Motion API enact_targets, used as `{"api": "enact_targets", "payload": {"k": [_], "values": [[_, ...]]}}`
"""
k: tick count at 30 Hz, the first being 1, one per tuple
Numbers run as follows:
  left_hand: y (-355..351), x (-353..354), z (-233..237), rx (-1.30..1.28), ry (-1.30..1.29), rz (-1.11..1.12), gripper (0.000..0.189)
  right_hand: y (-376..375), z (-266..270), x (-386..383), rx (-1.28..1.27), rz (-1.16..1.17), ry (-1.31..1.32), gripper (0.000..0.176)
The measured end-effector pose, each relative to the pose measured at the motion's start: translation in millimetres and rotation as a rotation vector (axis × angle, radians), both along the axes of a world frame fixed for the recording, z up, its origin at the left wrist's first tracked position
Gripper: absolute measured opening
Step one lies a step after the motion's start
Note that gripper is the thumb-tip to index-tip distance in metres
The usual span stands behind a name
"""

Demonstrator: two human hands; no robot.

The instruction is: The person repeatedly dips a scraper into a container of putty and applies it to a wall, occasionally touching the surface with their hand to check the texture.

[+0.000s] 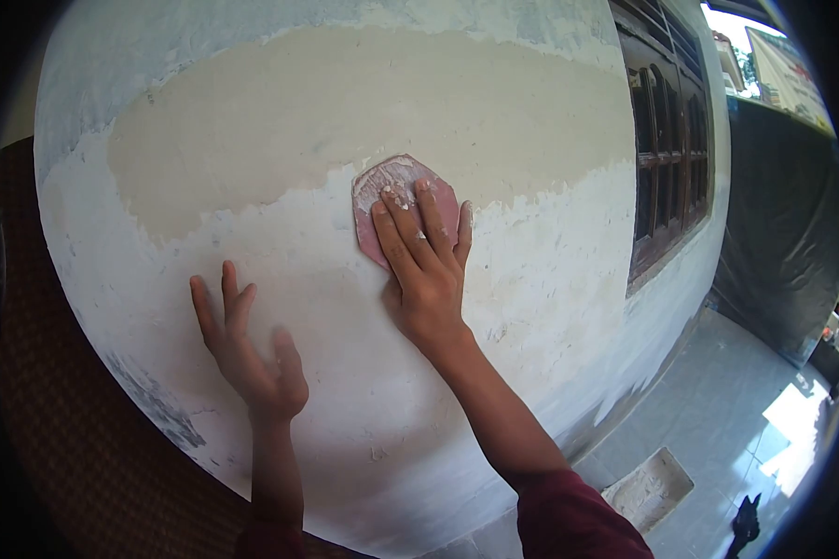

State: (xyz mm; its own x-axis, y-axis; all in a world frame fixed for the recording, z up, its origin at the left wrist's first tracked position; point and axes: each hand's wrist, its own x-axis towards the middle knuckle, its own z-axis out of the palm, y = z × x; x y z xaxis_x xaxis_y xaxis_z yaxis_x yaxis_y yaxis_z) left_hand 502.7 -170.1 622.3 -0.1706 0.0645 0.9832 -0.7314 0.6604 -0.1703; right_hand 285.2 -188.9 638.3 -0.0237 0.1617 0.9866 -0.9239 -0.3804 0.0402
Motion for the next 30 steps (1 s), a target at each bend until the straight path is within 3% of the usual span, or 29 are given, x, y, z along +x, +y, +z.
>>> {"api": "enact_targets", "payload": {"k": [9,15,20,30], "values": [[1.9,1.3,0.7,0.000,-0.031,0.011,0.048,15.6,-54.4,-7.5,0.084,0.019,-0.001,0.060],[1.2,0.8,1.1,-0.008,-0.010,-0.004,0.047,15.8,-10.6,-5.5,-0.099,-0.001,-0.004,0.052],[1.0,1.9,-0.2,0.005,-0.018,-0.018,0.046,0.7,21.1,-6.7,-0.068,-0.041,0.040,0.060],[-3.5,0.3,-0.8,-0.011,0.015,-0.069,0.046,10.6,-36.6,-16.2,0.043,-0.032,0.050,0.065]]}}
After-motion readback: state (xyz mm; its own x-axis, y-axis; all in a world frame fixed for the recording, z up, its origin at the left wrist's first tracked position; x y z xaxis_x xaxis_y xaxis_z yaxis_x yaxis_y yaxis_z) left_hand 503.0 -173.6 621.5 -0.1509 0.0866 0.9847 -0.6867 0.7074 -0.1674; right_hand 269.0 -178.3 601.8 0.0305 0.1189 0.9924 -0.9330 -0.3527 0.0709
